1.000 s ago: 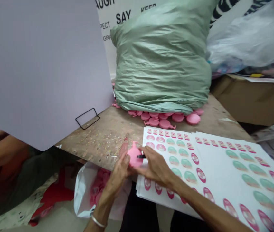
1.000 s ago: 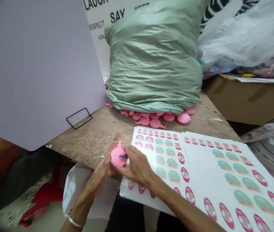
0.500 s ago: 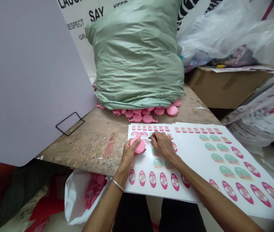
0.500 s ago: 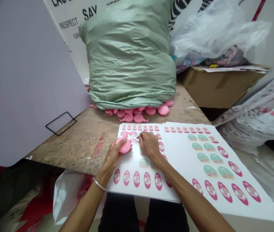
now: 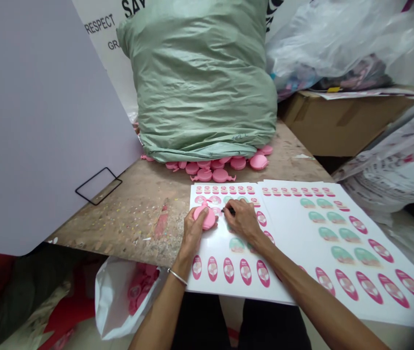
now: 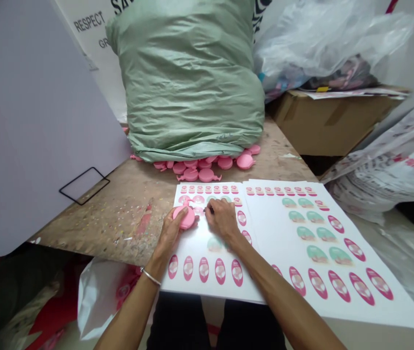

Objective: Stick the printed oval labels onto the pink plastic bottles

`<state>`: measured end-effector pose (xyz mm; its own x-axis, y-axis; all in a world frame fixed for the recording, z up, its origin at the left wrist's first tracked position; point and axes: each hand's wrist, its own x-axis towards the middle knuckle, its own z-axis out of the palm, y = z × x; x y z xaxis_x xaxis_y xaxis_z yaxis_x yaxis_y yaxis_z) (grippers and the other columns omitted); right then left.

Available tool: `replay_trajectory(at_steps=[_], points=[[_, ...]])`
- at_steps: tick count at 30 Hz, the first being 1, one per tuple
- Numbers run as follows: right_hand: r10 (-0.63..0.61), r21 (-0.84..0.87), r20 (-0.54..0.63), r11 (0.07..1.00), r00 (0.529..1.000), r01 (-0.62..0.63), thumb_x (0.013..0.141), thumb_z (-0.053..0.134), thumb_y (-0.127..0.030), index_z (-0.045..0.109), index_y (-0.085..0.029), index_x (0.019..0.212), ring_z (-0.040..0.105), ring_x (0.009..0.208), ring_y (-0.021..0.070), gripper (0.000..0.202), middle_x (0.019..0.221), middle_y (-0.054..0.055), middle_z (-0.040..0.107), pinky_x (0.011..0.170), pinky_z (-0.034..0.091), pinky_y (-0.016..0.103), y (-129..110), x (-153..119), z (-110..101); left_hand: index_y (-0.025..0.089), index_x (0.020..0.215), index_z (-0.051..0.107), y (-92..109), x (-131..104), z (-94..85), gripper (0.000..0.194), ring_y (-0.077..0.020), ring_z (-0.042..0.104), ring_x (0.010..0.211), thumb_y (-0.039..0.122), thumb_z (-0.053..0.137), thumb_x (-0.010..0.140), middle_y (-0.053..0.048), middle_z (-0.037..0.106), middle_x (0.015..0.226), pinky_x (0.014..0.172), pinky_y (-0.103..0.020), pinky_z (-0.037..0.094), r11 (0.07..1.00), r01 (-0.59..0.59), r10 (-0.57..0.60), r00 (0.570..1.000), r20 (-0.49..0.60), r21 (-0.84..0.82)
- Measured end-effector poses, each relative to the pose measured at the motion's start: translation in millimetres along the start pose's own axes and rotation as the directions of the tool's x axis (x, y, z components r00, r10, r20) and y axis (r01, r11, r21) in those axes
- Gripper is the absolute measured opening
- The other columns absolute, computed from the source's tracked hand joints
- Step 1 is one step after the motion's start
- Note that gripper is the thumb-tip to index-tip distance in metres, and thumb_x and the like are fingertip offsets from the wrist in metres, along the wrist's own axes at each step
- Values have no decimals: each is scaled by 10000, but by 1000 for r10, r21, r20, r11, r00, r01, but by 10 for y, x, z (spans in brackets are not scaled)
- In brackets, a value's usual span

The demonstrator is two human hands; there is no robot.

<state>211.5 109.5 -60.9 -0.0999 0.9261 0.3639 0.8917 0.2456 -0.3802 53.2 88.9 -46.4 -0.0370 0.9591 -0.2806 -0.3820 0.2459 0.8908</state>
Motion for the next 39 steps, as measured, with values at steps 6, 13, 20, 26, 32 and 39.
replay_trajectory(at_steps=[6,13,20,26,32,39], points=[[18,-21,-33,1000,999,-19,867,479,-212,564,-184,768,501,807,202,133,777,42,655,735,250,334,3,-8,7,126,1065,571,24,-31,-4,455,-218,707,747,398,727,737,-141,650,1037,608,-320,601,1000,16,-16,1000,25,-17],[-3,-18,-24,1000,1000,3,837,523,-216,550,-194,717,497,764,185,124,712,16,632,716,257,319,-13,-26,0,137,1061,576,11,-27,-3,433,-209,705,722,417,704,757,-119,650,1000,617,-328,603,1000,5,-6,999,45,14],[-1,-43,-33,999,999,-1,852,482,-193,548,-187,735,481,776,197,134,747,45,642,730,247,337,-2,-23,-20,133,1053,571,26,-35,-1,425,-199,700,683,407,704,757,-98,643,945,623,-347,607,1000,15,-16,999,43,20],[11,-23,-21,1000,1000,-11,831,504,-186,532,-193,696,493,755,184,138,720,21,642,694,250,321,16,-23,-3,129,1051,573,24,-30,-2,420,-202,698,685,408,698,763,-100,642,938,628,-358,608,999,6,-8,999,46,32],[23,-14,-45,1000,999,-24,807,606,-309,566,-194,759,503,780,204,131,724,21,632,711,273,328,21,-32,22,142,1058,589,-8,-25,-27,439,-203,699,726,446,695,759,-106,644,971,668,-365,607,999,-23,21,997,68,25],[-157,-23,-206,988,966,156,842,594,-346,573,-188,756,511,766,204,180,745,39,658,766,309,368,-55,-46,8,146,1067,579,-16,-17,-18,450,-201,698,728,436,708,748,-105,641,992,629,-328,602,999,-12,14,999,48,-30]])
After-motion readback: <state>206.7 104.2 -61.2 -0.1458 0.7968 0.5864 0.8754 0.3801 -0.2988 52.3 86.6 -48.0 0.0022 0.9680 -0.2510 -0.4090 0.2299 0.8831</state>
